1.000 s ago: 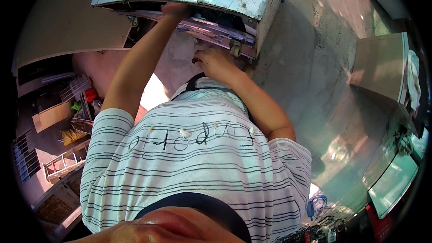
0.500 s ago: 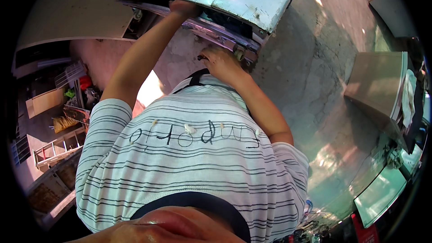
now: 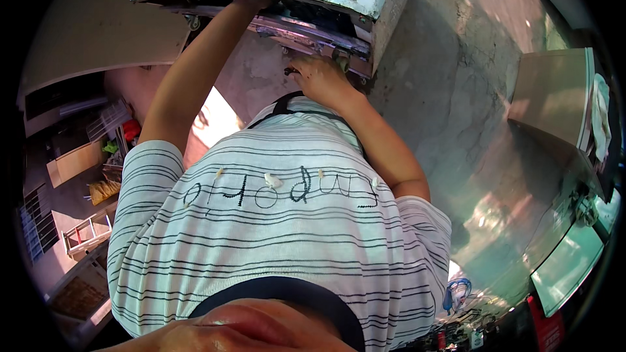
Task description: The person is repairing a microwave by pulling at the front panel casing and manipulating internal wires and frame components by hand.
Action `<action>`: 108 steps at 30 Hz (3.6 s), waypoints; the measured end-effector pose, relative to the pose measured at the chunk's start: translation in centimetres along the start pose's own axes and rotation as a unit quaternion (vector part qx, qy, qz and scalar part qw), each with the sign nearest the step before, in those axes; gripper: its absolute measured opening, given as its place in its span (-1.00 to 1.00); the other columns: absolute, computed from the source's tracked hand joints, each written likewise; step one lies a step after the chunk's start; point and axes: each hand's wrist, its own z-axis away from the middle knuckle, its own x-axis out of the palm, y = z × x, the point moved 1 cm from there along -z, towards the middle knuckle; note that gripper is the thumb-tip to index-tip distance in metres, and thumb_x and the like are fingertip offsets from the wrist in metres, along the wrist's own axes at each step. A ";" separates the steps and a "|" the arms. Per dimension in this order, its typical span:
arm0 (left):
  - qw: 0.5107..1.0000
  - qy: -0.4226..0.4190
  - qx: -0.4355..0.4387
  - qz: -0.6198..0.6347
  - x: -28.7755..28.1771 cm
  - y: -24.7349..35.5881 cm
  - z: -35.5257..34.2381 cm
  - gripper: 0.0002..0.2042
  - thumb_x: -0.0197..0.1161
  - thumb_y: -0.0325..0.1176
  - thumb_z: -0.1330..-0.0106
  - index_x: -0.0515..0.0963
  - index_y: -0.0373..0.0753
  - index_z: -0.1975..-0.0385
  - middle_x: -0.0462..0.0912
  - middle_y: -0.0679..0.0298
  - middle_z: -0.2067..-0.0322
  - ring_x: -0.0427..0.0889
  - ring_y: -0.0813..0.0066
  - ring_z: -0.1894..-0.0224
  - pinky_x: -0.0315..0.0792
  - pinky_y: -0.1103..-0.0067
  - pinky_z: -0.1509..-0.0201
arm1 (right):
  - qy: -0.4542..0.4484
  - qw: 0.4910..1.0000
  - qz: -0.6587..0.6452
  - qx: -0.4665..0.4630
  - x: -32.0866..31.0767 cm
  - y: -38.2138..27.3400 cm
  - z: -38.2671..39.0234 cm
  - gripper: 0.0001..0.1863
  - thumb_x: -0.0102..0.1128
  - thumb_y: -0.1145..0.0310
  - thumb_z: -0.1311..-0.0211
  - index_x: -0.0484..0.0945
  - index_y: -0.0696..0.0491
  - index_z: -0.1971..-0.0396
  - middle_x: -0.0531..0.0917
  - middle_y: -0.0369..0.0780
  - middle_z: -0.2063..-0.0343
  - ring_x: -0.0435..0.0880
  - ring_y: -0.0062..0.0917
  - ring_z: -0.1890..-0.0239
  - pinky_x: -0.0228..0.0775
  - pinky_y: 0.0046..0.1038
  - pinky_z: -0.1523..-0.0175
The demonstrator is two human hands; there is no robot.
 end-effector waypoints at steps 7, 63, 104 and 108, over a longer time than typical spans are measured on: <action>1.000 -0.015 0.000 0.001 -0.6 0.0 1.8 -0.60 0.07 -0.14 -0.32 0.50 -0.22 -0.05 0.59 0.03 0.04 0.57 0.12 -0.03 0.40 0.34 -0.07 | 0.011 1.000 -0.005 0.015 0.0 -0.9 0.4 -0.75 0.15 0.34 -0.17 0.56 0.10 0.16 0.65 -0.11 0.19 0.59 -0.22 0.10 0.41 -0.30 0.00; 0.948 0.039 0.228 -0.220 -2.7 -5.2 3.8 -0.69 -0.05 -0.19 -0.37 0.48 -0.02 -0.05 0.59 0.13 0.04 0.57 0.09 -0.01 0.47 0.27 0.00 | 0.253 0.935 -0.197 0.153 2.8 -3.6 -4.5 -0.79 0.16 0.33 -0.27 0.59 0.07 0.15 0.68 -0.27 0.40 0.63 -0.62 0.38 0.46 -0.57 0.22; 0.974 -0.086 0.199 0.064 -0.4 -9.0 -0.6 -0.69 0.03 -0.21 -0.41 0.49 -0.13 -0.07 0.56 0.04 -0.01 0.52 0.10 -0.07 0.36 0.39 -0.14 | 0.169 0.951 -0.225 0.128 5.4 -3.9 -4.4 -0.77 0.15 0.25 -0.19 0.60 0.06 0.25 0.69 -0.22 0.33 0.66 -0.38 0.25 0.46 -0.39 0.10; 0.971 -0.102 0.215 0.007 -0.7 -8.1 -0.6 -0.72 0.02 -0.31 -0.40 0.53 -0.21 -0.02 0.61 0.07 0.05 0.58 0.19 0.00 0.38 0.42 -0.10 | 0.172 0.951 -0.219 0.136 5.3 -4.0 -3.9 -0.76 0.14 0.24 -0.19 0.60 0.06 0.25 0.69 -0.21 0.33 0.65 -0.37 0.25 0.45 -0.37 0.10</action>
